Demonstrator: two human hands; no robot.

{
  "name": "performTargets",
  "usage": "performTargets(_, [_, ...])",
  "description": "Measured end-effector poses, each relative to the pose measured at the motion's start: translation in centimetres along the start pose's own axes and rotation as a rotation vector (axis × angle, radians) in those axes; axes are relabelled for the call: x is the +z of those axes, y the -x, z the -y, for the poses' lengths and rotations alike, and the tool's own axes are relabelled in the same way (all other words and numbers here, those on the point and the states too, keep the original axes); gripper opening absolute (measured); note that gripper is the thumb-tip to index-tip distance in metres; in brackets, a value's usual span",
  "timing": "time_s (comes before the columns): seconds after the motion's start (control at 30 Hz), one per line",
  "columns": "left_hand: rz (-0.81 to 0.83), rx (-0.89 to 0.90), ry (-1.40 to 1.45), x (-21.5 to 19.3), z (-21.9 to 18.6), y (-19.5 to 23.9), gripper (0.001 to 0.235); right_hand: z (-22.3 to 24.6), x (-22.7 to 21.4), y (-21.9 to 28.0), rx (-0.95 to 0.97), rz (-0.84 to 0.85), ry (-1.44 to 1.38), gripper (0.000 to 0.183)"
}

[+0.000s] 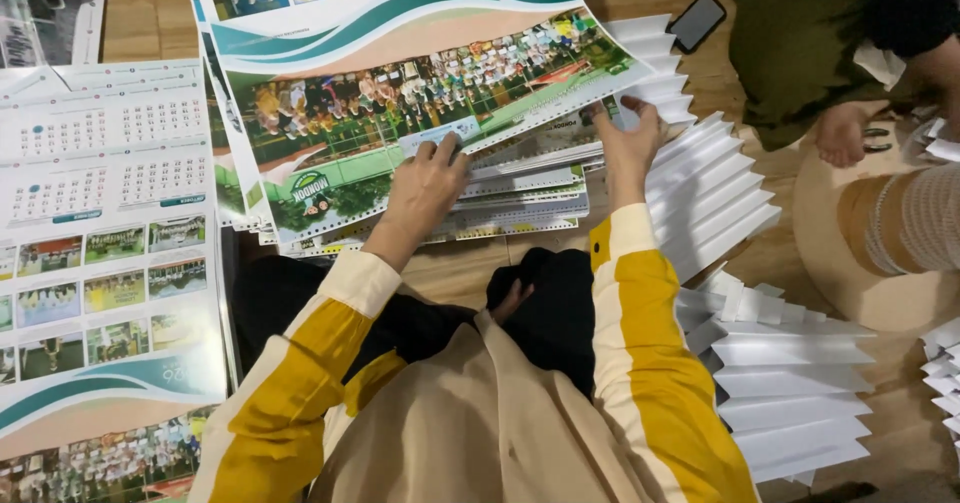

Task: The person sits on the floor and assembles wall calendars by inserting metal spiral rings into the punched holes at the top of the pages. They handle the calendars and rings by hand, repeatedly opening the rings to thread them through the paper and then closing them to secure the pages together.

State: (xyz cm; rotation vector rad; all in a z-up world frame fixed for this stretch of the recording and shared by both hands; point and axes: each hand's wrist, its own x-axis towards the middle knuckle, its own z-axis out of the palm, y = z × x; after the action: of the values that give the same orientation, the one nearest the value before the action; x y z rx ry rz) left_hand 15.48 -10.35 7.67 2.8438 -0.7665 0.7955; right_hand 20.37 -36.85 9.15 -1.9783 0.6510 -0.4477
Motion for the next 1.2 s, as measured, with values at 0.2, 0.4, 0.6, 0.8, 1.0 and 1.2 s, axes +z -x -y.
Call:
performTargets(0.2, [-0.073, -0.002, 0.031, 2.2, 1.2, -0.7, 0.020, -0.5, -0.4, -2.5, -0.063, 0.178, -0.061, 0.026])
performTargets(0.4, [-0.194, -0.167, 0.142, -4.9, 2.8, -3.0, 0.046, -4.7, -3.0, -1.4, -0.185, 0.147, 0.141, 0.014])
performTargets(0.6, [-0.142, -0.046, 0.152, -4.4, 1.8, -2.3, 0.041, -4.8, -2.2, -0.5, -0.152, 0.143, 0.167, 0.015])
performTargets(0.8, [-0.032, 0.009, 0.239, -3.7, 0.9, -0.8, 0.039, -4.1, -2.0, -0.9, 0.238, 0.206, -0.198, 0.018])
performTargets(1.0, [0.044, 0.008, 0.283, -4.3, 1.1, -1.0, 0.041, -4.5, -3.0, -2.0, 0.464, 0.392, -0.463, 0.030])
performTargets(1.2, [0.074, 0.003, 0.259, -4.2, 0.9, -0.8, 0.038, -3.4, -3.7, -1.9, 0.428, 0.432, -0.359, 0.028])
